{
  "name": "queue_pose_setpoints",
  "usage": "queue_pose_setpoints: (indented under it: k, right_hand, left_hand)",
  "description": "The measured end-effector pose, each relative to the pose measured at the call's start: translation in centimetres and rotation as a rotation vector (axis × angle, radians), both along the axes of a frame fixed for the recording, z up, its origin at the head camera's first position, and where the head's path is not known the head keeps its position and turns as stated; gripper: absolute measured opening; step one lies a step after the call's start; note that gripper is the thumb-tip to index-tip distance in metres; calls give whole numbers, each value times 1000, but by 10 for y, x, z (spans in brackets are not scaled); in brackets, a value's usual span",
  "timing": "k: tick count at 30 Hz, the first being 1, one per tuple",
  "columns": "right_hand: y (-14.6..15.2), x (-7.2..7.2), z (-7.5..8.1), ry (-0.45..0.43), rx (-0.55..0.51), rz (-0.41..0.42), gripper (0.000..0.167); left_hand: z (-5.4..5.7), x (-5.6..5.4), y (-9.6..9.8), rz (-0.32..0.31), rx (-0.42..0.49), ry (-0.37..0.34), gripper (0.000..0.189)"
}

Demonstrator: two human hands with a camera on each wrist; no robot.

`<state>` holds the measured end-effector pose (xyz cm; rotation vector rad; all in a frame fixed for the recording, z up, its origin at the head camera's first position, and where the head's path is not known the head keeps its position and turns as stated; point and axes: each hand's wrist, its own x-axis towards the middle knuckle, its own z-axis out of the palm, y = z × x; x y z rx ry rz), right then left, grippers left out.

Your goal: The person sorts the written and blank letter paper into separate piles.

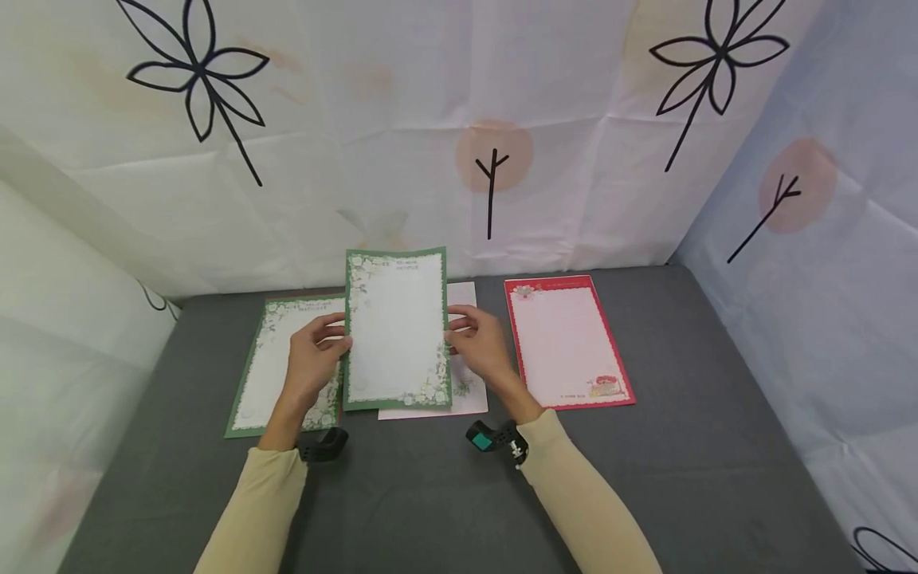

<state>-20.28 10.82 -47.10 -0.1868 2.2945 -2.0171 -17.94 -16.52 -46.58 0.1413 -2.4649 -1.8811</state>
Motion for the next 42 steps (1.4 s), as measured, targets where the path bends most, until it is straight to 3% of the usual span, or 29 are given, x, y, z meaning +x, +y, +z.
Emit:
queue_pose_setpoints:
  k: [5, 18, 26, 42]
  right_hand:
    - [-12, -1, 0, 1, -22, 21, 41]
    - [-54, -7, 1, -28, -83, 13, 44]
    - [-77, -9, -1, -16, -107, 10, 45]
    - [-119, -10, -4, -36, -19, 43, 43]
  left_hand:
    - [1, 2, -13, 16, -4, 2, 43]
    - [10, 9, -51, 83, -28, -76, 48]
    - [7, 11, -71, 139, -39, -73, 49]
    - [5, 15, -104, 193, -117, -118, 50]
